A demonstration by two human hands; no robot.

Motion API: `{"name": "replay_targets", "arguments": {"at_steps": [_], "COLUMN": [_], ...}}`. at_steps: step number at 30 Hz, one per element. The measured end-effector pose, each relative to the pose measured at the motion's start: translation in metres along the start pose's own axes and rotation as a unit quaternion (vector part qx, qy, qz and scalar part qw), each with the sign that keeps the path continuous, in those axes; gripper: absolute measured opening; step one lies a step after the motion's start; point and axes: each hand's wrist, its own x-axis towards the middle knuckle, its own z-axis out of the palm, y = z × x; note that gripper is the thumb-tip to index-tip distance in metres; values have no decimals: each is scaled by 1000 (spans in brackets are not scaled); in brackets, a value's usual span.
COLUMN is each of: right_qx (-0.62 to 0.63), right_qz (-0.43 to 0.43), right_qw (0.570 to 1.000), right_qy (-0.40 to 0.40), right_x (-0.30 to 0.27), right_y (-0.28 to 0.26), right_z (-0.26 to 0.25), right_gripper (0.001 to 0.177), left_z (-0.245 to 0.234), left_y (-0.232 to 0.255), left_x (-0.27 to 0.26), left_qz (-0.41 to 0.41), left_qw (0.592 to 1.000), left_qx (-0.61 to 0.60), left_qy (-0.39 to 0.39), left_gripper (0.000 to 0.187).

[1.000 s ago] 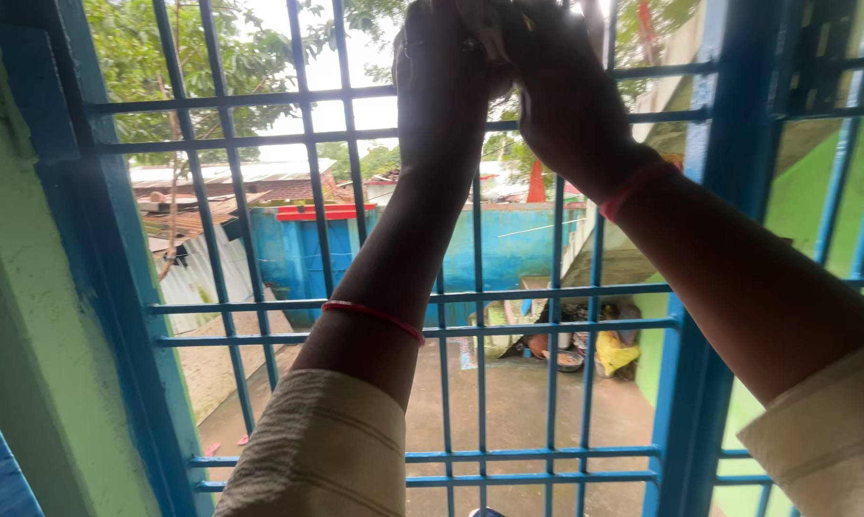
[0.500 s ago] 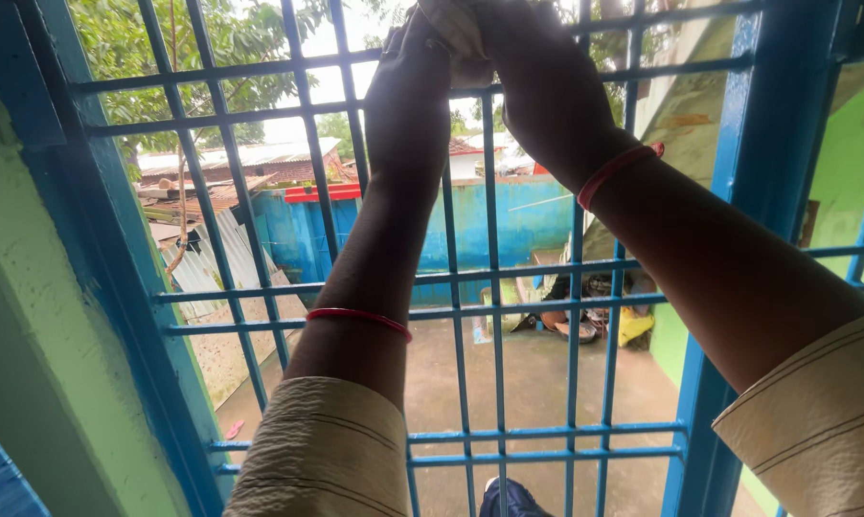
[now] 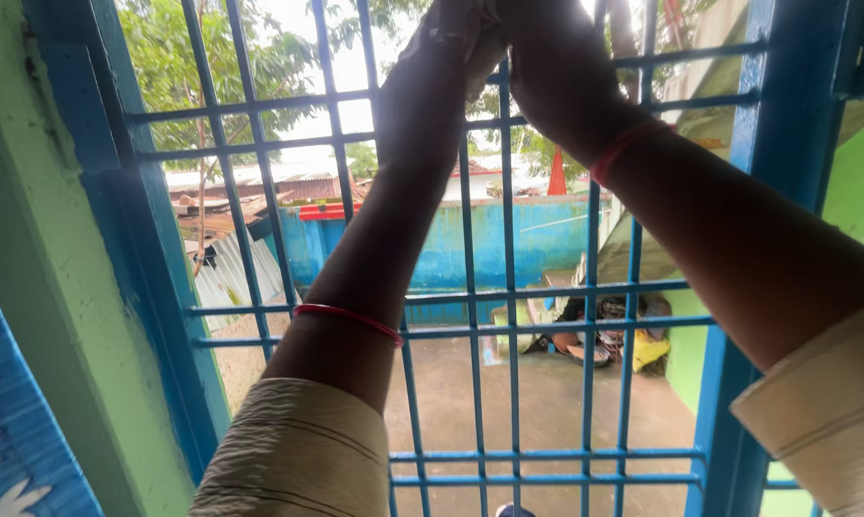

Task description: The person wipes a blue metal window grille with a cloth. They systematically clean the vertical and horizontal bars of the grille, moving the cloth up and down and side to side to cover the surface.

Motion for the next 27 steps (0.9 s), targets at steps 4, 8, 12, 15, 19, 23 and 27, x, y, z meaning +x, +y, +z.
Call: {"name": "replay_targets", "arguments": {"at_steps": [4,8,12,15,19,23,27], "right_qx": [20,33,8,-7,-21,-2,35], "right_qz": [7,52,-1,19,-9,26,-17], "right_qw": [999,998,998,1000,1000,996,999], "right_qy": [24,34,65,15,-8,-82,-31], "right_x": [13,7,6,2,-1,4,22], "right_y": [3,-17,-30,-39,-51,-64,-62], "right_z": [31,30,14,2,-15,-20,-8], "right_gripper": [41,42,46,52,64,63,67], "left_z": [14,13,6,-5,-24,-47,-64], "left_y": [-20,-26,-11,9,18,19,26], "left_x": [1,-7,-11,-22,-26,-34,-21], "left_qz": [179,113,40,-38,127,223,141], "left_qw": [946,948,953,999,962,936,978], "left_qx": [268,293,301,38,240,272,150], "left_qy": [13,57,-19,7,-14,-28,-15], "left_gripper": [44,40,21,20,17,7,16]}}
